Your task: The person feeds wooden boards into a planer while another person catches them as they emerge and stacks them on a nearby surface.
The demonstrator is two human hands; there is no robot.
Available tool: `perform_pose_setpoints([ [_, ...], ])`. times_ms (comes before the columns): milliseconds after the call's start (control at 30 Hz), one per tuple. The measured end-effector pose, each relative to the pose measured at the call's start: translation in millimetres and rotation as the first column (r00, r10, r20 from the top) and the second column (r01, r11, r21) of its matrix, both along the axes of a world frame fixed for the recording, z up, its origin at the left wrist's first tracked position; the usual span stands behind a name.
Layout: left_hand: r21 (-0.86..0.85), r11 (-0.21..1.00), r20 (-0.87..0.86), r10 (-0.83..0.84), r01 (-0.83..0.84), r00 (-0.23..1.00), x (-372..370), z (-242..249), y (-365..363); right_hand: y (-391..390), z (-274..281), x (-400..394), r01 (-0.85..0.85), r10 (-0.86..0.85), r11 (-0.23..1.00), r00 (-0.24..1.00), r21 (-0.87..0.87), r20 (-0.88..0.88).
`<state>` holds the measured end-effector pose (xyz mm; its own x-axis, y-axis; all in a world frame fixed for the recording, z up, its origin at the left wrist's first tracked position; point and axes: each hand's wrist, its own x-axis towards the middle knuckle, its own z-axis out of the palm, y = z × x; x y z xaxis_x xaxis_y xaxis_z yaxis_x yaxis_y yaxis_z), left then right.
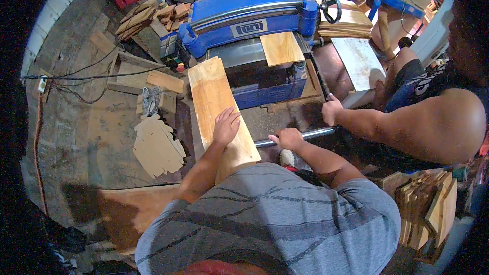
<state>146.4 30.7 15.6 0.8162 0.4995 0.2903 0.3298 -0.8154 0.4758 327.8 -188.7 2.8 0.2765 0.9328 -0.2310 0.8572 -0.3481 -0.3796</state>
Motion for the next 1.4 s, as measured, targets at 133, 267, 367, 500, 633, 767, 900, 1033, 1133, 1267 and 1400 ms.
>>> perform_pose_setpoints([
  [133,-0.009,1.0,-0.007,0.002,-0.002,1.0,0.6,2.6,-0.3,0.4,6.1,0.1,0.0,0.0,1.0,1.0,-0.012,-0.029],
  [267,-0.001,1.0,-0.012,0.0,0.0,1.0,-0.5,6.5,-2.3,1.1,4.8,0.7,0.006,-0.007,1.0,0.999,-0.029,-0.044],
  [367,-0.01,1.0,-0.011,0.004,-0.004,1.0,-0.9,7.0,-1.7,1.7,-1.1,1.5,0.011,-0.012,1.0,0.999,-0.026,-0.043],
  [500,-0.019,1.0,-0.001,0.0,0.0,1.0,-0.7,6.5,-1.3,3.3,0.1,2.0,0.001,-0.003,0.999,0.999,-0.053,-0.042],
  [633,-0.024,1.0,-0.008,-0.004,0.003,1.0,-0.3,6.4,-0.2,3.8,-1.6,2.2,0.002,-0.003,0.998,1.0,-0.058,-0.028],
  [767,-0.024,1.0,-0.01,-0.005,0.005,1.0,-0.4,4.7,0.2,3.0,1.2,1.5,0.006,-0.007,0.999,1.0,-0.035,-0.026],
  [900,-0.033,0.999,-0.004,-0.006,0.006,1.0,-0.1,4.0,0.7,3.1,0.7,1.2,0.006,-0.007,1.0,0.999,-0.024,-0.035],
  [1033,-0.04,0.999,-0.022,0.005,-0.006,1.0,-0.5,3.6,0.4,3.5,1.2,0.7,0.022,-0.023,0.999,0.999,-0.041,-0.036],
  [1133,-0.033,0.999,-0.011,0.001,-0.002,1.0,0.3,5.0,0.2,3.7,-0.1,1.4,0.022,-0.023,0.999,0.999,-0.038,-0.028],
  [1267,-0.032,0.999,-0.011,0.004,-0.005,1.0,0.1,7.2,-1.0,2.5,-5.7,1.9,0.023,-0.023,1.0,0.999,0.0,-0.025],
  [1400,-0.027,1.0,-0.011,0.004,-0.004,1.0,0.6,6.2,-0.4,2.3,-2.8,1.8,0.021,-0.021,1.0,1.0,0.006,-0.02],
])
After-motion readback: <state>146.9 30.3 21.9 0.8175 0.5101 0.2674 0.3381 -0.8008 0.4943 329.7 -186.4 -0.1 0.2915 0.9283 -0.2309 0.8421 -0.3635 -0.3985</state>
